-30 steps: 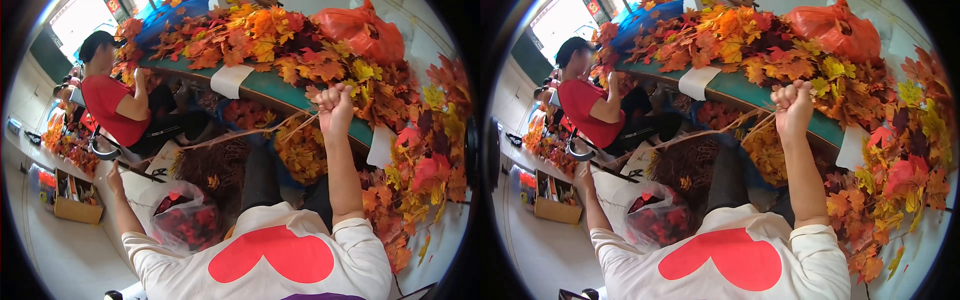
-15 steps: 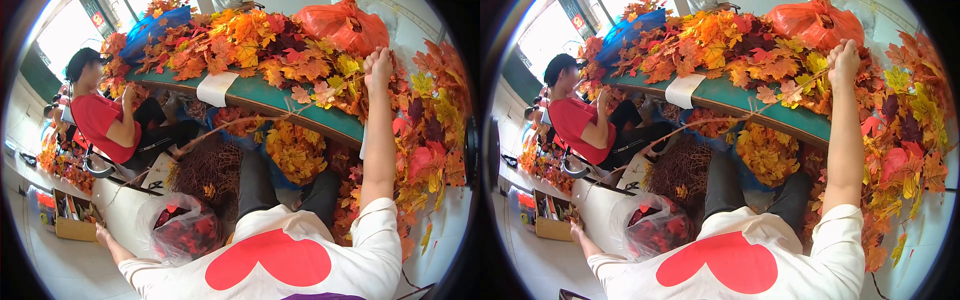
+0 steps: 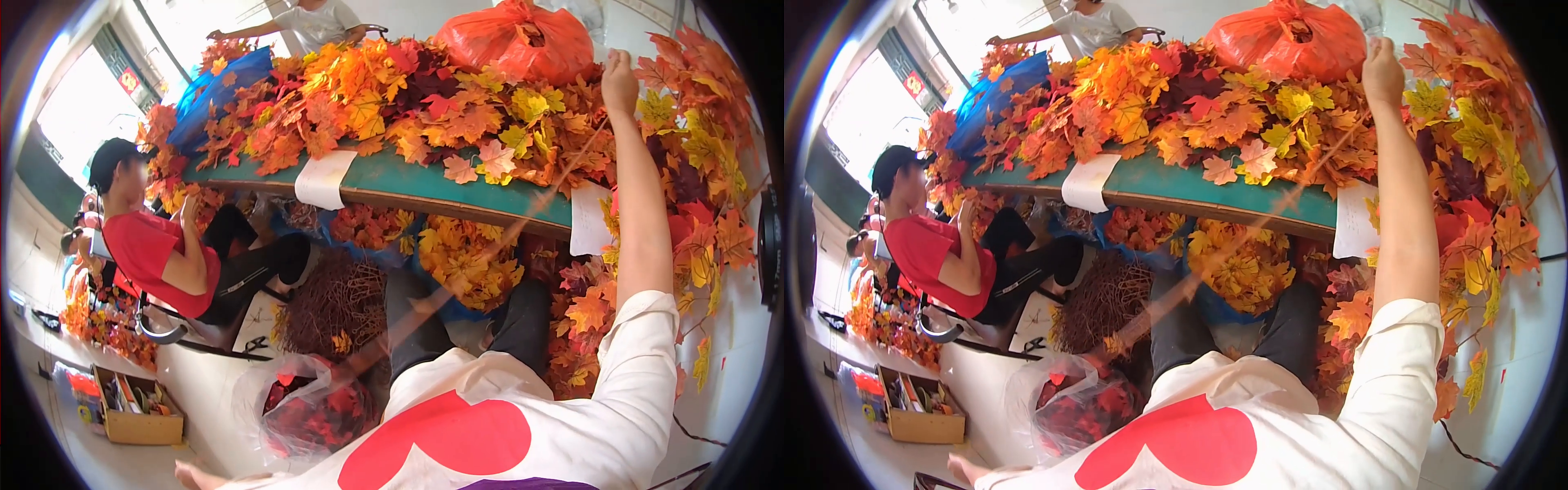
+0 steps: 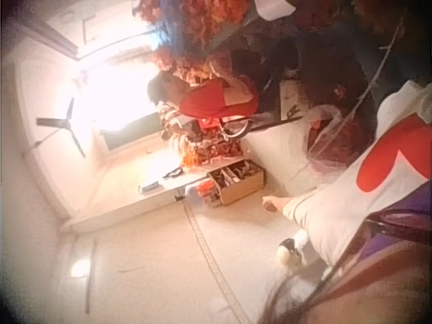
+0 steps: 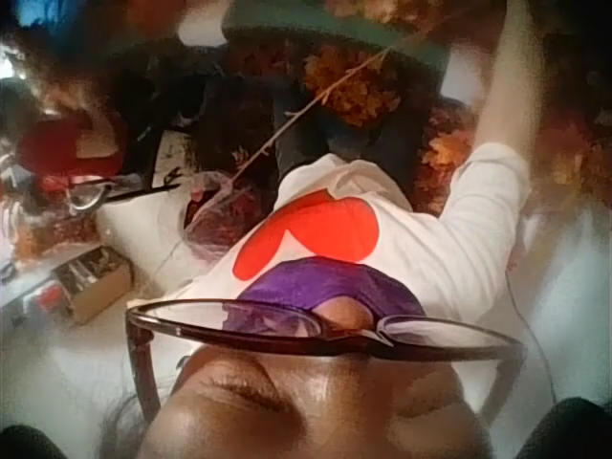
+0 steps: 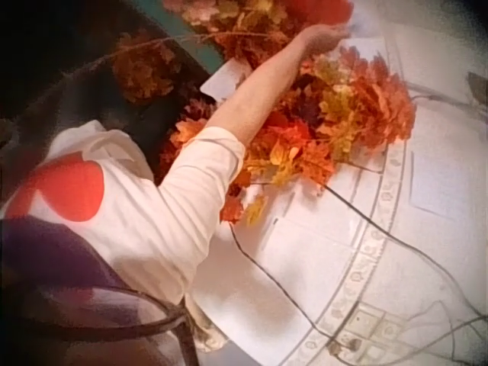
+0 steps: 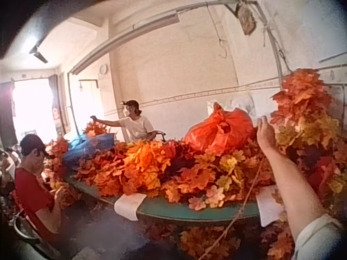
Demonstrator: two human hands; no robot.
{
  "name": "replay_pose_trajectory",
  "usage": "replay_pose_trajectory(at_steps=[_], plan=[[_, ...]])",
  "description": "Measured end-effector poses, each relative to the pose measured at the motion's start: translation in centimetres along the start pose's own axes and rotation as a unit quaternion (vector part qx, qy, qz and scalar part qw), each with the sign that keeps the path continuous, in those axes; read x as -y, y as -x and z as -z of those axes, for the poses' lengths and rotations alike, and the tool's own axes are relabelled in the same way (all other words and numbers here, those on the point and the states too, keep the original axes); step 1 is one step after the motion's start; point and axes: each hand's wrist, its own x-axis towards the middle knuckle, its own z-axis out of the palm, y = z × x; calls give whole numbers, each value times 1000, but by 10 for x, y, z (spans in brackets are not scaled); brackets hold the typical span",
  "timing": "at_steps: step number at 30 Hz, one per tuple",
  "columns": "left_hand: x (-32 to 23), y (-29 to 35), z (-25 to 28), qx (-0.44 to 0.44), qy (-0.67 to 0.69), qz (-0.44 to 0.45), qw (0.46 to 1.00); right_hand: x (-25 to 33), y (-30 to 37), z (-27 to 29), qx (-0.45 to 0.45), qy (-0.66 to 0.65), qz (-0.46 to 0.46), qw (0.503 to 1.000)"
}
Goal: The person assembles artificial autumn leaves onto branch stems by hand.
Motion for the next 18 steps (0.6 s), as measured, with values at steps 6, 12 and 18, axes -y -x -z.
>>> replay_pose_trajectory(at_steps=[6,12,18], plan=[[48,19,23,-80,12,-49,996,1,15,-27,58,69,32,995],[138,-36,28,-161,28,-77,984,-39,-6,-18,44,40,37,998],[301,-128,-17,-233,10,-89,968,35,-10,-17,92,86,10,992]])
